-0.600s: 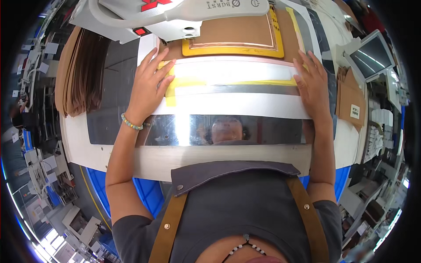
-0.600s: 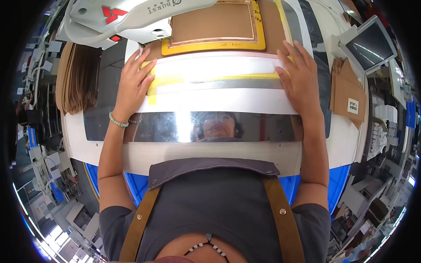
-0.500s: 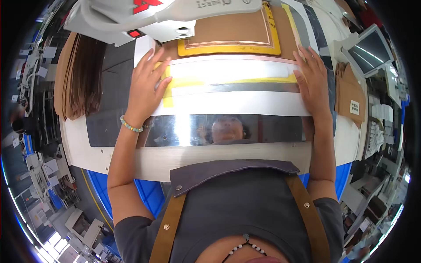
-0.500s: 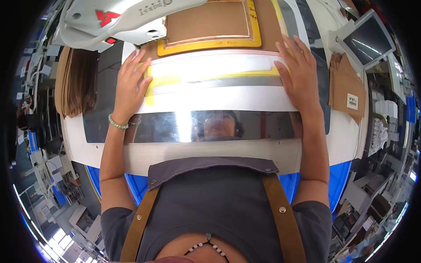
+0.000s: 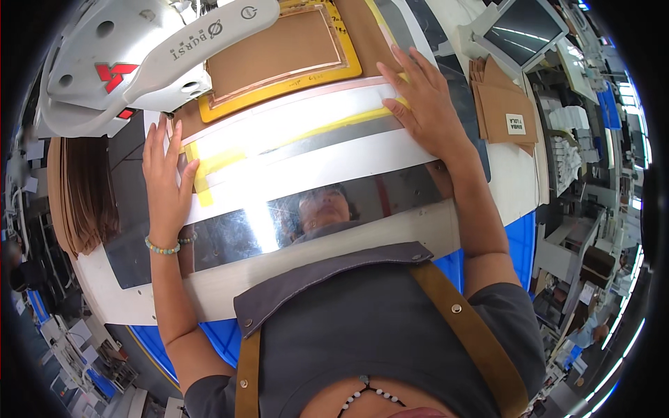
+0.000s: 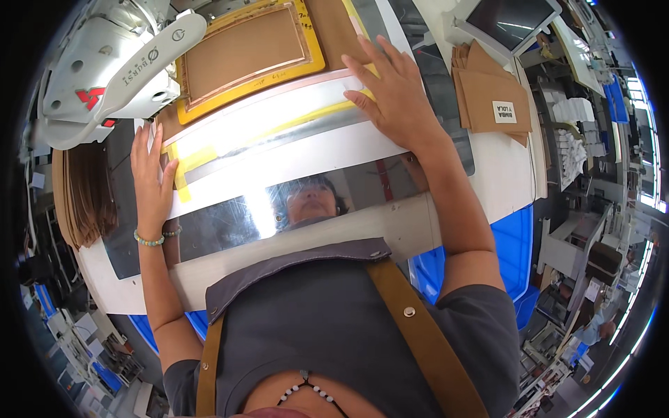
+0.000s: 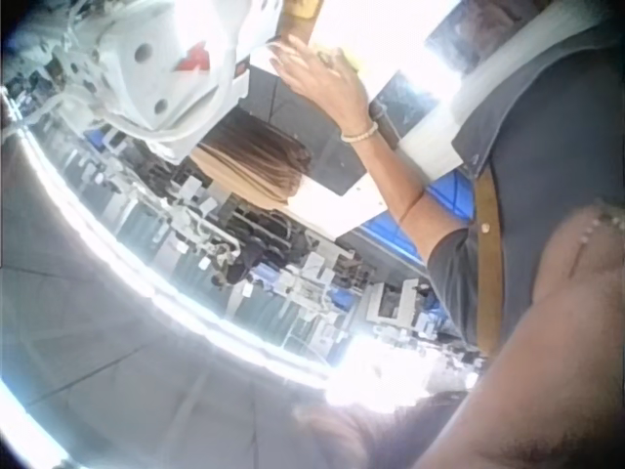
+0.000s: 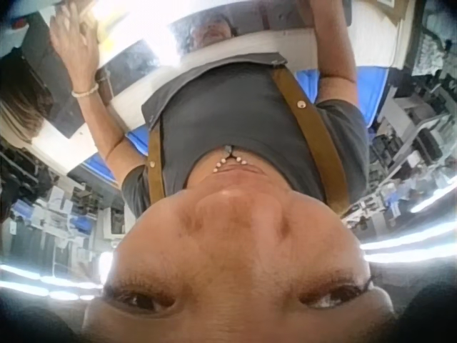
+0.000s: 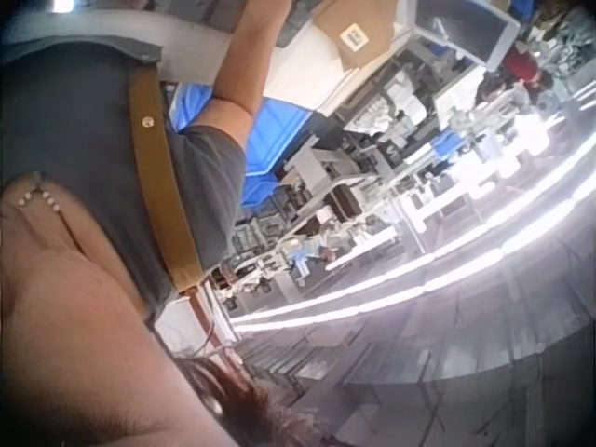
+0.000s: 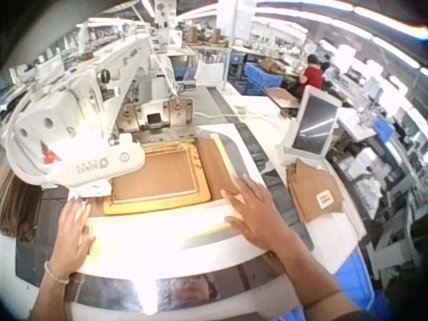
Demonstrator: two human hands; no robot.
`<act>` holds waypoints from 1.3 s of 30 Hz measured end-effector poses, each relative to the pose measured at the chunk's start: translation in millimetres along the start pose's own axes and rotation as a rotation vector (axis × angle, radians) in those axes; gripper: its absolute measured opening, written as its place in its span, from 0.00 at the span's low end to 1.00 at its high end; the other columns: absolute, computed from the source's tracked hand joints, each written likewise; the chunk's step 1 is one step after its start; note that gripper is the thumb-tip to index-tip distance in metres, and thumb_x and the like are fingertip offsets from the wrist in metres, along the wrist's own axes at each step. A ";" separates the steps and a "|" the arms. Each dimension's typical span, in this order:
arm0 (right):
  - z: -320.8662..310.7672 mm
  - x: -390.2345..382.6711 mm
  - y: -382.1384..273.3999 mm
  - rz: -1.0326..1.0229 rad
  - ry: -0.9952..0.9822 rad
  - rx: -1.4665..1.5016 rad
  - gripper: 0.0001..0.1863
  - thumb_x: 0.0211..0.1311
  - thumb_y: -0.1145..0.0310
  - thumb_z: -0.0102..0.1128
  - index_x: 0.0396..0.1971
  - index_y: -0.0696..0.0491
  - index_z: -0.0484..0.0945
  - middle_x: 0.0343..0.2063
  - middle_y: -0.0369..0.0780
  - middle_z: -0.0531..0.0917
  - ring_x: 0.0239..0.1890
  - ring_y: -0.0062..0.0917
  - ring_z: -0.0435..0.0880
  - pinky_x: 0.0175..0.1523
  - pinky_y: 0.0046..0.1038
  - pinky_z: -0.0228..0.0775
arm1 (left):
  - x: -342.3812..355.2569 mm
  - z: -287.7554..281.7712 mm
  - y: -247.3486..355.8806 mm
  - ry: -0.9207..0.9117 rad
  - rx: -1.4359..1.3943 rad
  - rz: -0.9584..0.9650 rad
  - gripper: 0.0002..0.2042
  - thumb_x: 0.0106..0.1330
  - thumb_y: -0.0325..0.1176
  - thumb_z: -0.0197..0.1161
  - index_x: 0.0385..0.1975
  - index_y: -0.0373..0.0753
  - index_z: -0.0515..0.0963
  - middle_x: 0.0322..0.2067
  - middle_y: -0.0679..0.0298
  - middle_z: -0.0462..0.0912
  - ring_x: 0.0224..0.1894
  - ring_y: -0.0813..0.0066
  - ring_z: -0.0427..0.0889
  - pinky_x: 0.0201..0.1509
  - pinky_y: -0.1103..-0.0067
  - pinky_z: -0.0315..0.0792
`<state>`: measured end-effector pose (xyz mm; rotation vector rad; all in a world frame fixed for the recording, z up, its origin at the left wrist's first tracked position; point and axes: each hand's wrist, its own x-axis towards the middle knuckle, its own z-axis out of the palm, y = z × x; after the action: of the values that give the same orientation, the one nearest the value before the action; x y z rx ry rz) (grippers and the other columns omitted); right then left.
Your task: Sewing logos and lining into leather bags using an industrial sewing machine.
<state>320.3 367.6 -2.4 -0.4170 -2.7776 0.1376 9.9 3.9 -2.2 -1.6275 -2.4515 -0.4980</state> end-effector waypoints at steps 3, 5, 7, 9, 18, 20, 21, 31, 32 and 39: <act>3.8 -1.6 1.2 0.006 -0.043 -0.034 0.29 0.82 0.46 0.53 0.74 0.46 0.76 0.80 0.45 0.64 0.83 0.45 0.55 0.83 0.51 0.46 | -1.3 -1.9 -1.0 -0.019 0.033 -0.005 0.25 0.77 0.37 0.63 0.72 0.40 0.77 0.79 0.53 0.67 0.82 0.45 0.60 0.83 0.56 0.55; -0.8 0.9 -1.3 -0.008 -0.050 -0.024 0.29 0.82 0.48 0.54 0.73 0.47 0.76 0.80 0.44 0.65 0.83 0.45 0.56 0.83 0.51 0.46 | -3.4 -3.1 -3.2 -0.056 0.056 -0.009 0.24 0.77 0.37 0.64 0.71 0.40 0.78 0.79 0.53 0.68 0.81 0.44 0.61 0.83 0.56 0.56; -3.7 4.5 -4.2 -0.036 -0.053 0.000 0.28 0.82 0.49 0.54 0.73 0.47 0.77 0.80 0.44 0.65 0.83 0.44 0.56 0.83 0.50 0.47 | -7.3 -4.7 -8.5 -0.006 0.052 -0.009 0.22 0.75 0.35 0.66 0.68 0.39 0.81 0.77 0.53 0.70 0.80 0.45 0.63 0.82 0.56 0.59; -6.2 5.4 -2.1 -0.039 -0.035 0.002 0.26 0.82 0.53 0.55 0.72 0.47 0.77 0.80 0.43 0.65 0.83 0.44 0.57 0.83 0.47 0.47 | -5.6 -7.0 -8.2 0.103 0.046 -0.016 0.21 0.76 0.32 0.63 0.67 0.38 0.81 0.74 0.53 0.74 0.77 0.46 0.69 0.79 0.59 0.63; -4.5 1.6 -5.9 0.011 -0.151 -0.106 0.28 0.85 0.51 0.46 0.77 0.45 0.72 0.83 0.38 0.62 0.86 0.39 0.51 0.86 0.46 0.40 | -6.1 -4.3 -8.3 0.082 0.092 -0.010 0.29 0.76 0.51 0.64 0.73 0.46 0.78 0.79 0.50 0.66 0.81 0.43 0.60 0.79 0.54 0.60; -4.0 1.5 -6.9 0.016 -0.158 -0.113 0.29 0.85 0.50 0.45 0.78 0.44 0.72 0.83 0.38 0.61 0.86 0.38 0.50 0.87 0.46 0.40 | -10.2 -0.9 -13.9 0.002 0.101 -0.016 0.29 0.77 0.55 0.62 0.73 0.48 0.78 0.80 0.50 0.65 0.81 0.44 0.59 0.79 0.54 0.60; -3.4 0.5 -7.1 0.021 -0.160 -0.119 0.29 0.85 0.50 0.46 0.78 0.44 0.72 0.83 0.38 0.62 0.86 0.39 0.50 0.87 0.46 0.40 | -10.3 -1.0 -14.7 0.003 0.101 -0.017 0.29 0.77 0.55 0.62 0.73 0.48 0.78 0.80 0.50 0.65 0.81 0.44 0.59 0.79 0.54 0.60; -1.7 2.3 -6.7 -0.014 -0.137 -0.118 0.29 0.86 0.49 0.44 0.77 0.44 0.73 0.81 0.39 0.65 0.84 0.41 0.55 0.86 0.45 0.43 | -7.1 -5.7 -12.5 -0.034 0.024 -0.007 0.25 0.75 0.44 0.66 0.71 0.49 0.80 0.80 0.54 0.65 0.82 0.45 0.59 0.83 0.55 0.56; -1.0 1.5 -8.0 -0.007 -0.129 -0.097 0.28 0.86 0.48 0.44 0.76 0.44 0.74 0.81 0.39 0.66 0.84 0.41 0.55 0.85 0.45 0.44 | -9.3 -6.1 -12.8 -0.032 0.020 -0.007 0.25 0.75 0.44 0.66 0.70 0.48 0.81 0.80 0.55 0.66 0.82 0.46 0.59 0.83 0.55 0.56; -6.3 -2.0 -0.4 0.013 -0.103 -0.059 0.27 0.84 0.48 0.50 0.74 0.43 0.76 0.80 0.40 0.67 0.83 0.43 0.56 0.84 0.47 0.46 | -2.4 -4.6 -8.5 -0.014 0.009 0.022 0.24 0.73 0.44 0.69 0.68 0.48 0.83 0.78 0.56 0.69 0.82 0.48 0.60 0.82 0.56 0.59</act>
<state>324.1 366.9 3.0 -0.4554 -2.8868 0.0821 2.9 -2.8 -0.3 -1.6585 -2.4389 -0.4739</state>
